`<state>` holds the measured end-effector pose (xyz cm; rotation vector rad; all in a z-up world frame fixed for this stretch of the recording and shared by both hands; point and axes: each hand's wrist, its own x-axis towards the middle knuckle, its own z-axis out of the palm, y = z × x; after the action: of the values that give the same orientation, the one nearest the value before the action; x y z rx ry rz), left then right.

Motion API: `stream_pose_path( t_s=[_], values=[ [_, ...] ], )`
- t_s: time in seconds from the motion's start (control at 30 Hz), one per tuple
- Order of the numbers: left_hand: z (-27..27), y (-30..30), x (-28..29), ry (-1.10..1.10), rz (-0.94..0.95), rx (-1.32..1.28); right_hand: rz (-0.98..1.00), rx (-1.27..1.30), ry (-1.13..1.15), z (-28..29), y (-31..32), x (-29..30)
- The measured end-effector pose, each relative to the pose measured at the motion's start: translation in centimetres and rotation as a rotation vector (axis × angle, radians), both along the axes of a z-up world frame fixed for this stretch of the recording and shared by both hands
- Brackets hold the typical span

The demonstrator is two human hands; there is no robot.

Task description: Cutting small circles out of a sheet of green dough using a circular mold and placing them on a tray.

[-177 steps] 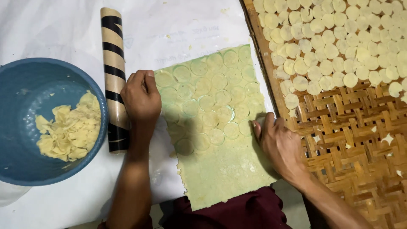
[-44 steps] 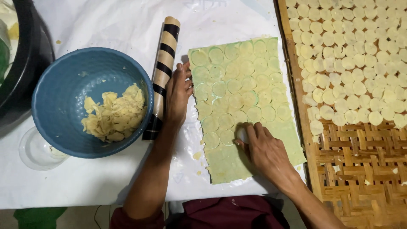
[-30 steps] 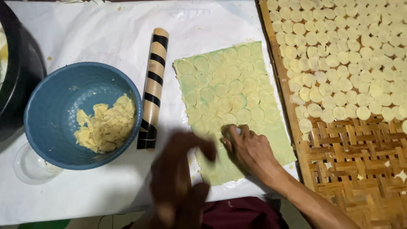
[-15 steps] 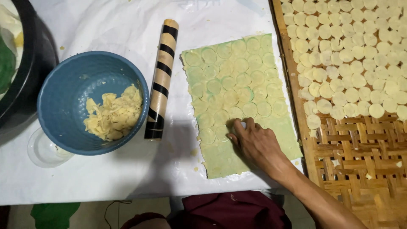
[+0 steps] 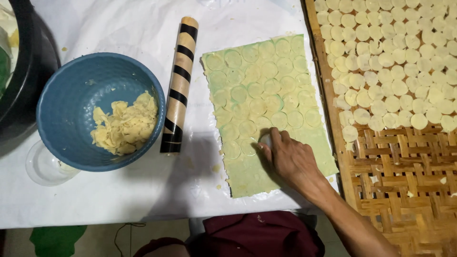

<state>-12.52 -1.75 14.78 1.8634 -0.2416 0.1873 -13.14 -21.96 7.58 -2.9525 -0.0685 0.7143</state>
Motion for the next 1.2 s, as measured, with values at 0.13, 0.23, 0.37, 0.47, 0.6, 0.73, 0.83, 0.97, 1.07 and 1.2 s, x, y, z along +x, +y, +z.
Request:
stream_pose_path(
  t_s=[0.13,0.23,0.37,0.47,0.6,0.73,0.83,0.97,1.07,1.2],
  values=[
    [-0.2,0.6,3.2,0.023,-0.004,0.03,-0.086,0.036,-0.043,1.7,-2.5,-1.3],
    [-0.7,1.1,4.8,0.051,0.008,0.05,-0.211,0.027,-0.097,1.7,-4.5,-1.9],
    [-5.9,0.4,8.5,-0.011,0.121,0.267,-0.11,-0.055,-0.055,-0.6,-5.8,-2.8],
    [-9.2,-1.2,10.6,-0.007,0.226,0.467,-0.08,-0.048,-0.007,-1.8,-5.4,-2.5],
    [-9.4,-2.1,11.7,0.14,0.24,0.403,-0.01,-0.093,-0.016,-2.3,-4.5,-1.4],
    [-10.9,-1.9,12.8,0.115,0.274,0.343,-0.018,-0.093,-0.022,-1.8,-3.7,-0.7],
    [-12.2,-1.7,13.4,0.039,0.335,0.276,-0.015,-0.144,-0.065,-1.4,-2.5,-0.4],
    [-14.4,-1.7,14.0,-0.045,0.399,0.096,0.006,-0.291,-0.26,-2.7,-1.4,-0.5],
    [-15.0,-1.6,14.5,-0.04,0.372,-0.091,0.083,-0.261,-0.286,-3.9,-3.1,-0.3],
    [-17.3,-1.5,15.8,-0.015,0.216,-0.513,0.193,-0.127,-0.073,-0.9,-3.6,1.1]
  ],
)
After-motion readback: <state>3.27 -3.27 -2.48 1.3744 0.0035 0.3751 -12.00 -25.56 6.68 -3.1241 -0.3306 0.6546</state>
